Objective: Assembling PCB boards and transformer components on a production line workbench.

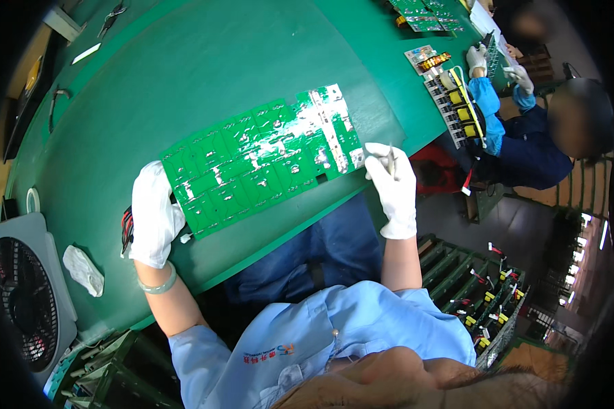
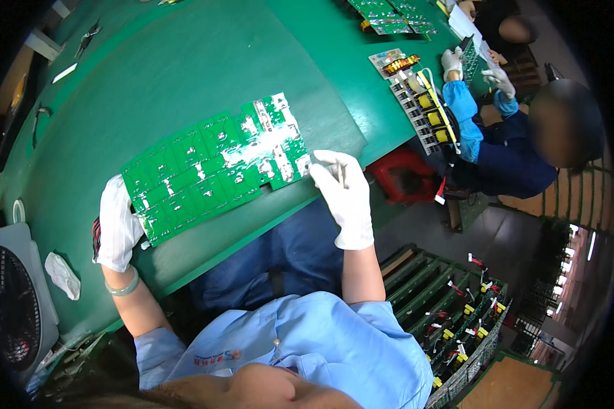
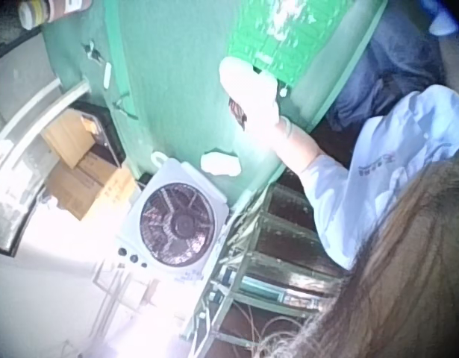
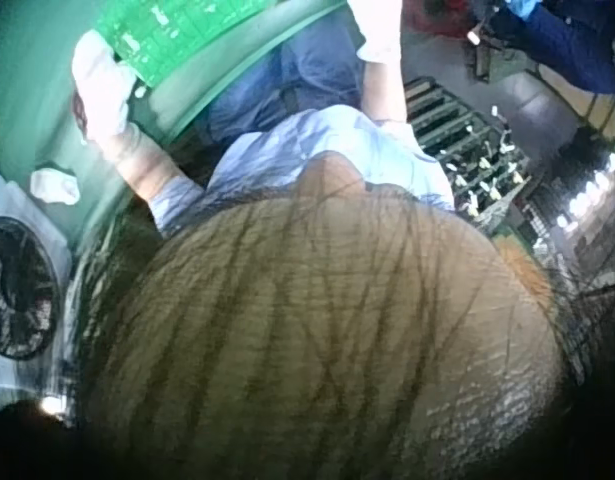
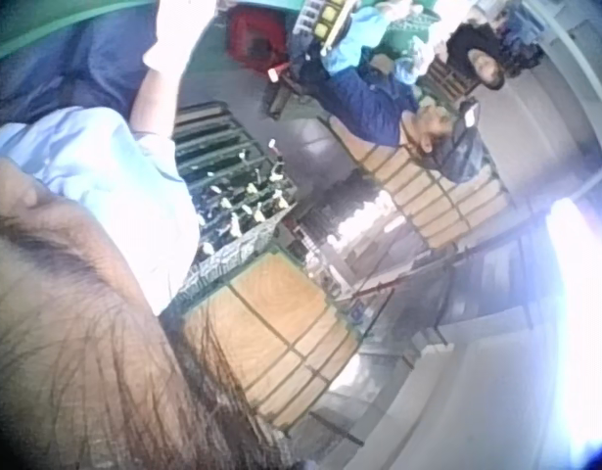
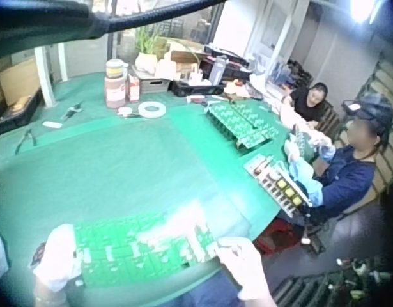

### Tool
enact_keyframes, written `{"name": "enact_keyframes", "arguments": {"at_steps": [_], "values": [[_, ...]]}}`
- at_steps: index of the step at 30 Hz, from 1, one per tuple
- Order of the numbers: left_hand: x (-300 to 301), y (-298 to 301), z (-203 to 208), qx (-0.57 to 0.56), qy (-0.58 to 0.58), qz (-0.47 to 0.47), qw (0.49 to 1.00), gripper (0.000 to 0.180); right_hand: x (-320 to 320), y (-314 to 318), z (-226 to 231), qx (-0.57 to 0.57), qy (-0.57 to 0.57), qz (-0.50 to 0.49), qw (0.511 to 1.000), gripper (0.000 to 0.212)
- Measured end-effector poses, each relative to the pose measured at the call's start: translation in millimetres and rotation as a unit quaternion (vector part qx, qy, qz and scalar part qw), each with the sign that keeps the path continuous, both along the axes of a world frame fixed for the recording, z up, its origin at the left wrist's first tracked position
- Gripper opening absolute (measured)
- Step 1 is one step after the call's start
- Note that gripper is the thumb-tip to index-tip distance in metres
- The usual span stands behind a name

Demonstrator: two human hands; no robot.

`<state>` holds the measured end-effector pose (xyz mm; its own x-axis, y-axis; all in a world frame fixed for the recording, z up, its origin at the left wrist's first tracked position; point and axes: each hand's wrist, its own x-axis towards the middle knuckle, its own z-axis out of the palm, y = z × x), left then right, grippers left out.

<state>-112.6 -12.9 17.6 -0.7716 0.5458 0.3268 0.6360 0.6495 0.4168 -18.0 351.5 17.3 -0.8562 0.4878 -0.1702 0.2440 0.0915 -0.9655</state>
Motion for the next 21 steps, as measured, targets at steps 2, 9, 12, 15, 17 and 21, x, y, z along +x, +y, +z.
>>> {"name": "enact_keyframes", "arguments": {"at_steps": [2, 9, 12, 15, 17, 21], "values": [[1, -4, -2, 0.005, 0.006, -0.007, 1.000, 0.037, 10, 7, 10, 0.139, -0.006, 0.088, 0.986, 0.028], [2, -2, -1, 0.000, 0.010, 0.019, 1.000, 0.036, 8, 29, 34, 0.440, 0.092, 0.254, 0.857, 0.026], [3, -3, -2, 0.001, 0.020, 0.018, 1.000, 0.037, 3, 22, 44, 0.486, 0.089, 0.287, 0.820, 0.020], [3, -4, -5, 0.017, 0.035, 0.014, 0.999, 0.038, 3, 28, 37, 0.488, 0.066, 0.297, 0.818, 0.019], [3, -4, -4, 0.003, 0.033, 0.016, 0.999, 0.039, 2, 29, 36, 0.494, 0.073, 0.295, 0.815, 0.018], [4, -5, -5, -0.001, 0.036, 0.016, 0.999, 0.039, -1, 26, 36, 0.513, 0.104, 0.289, 0.801, 0.017]]}}
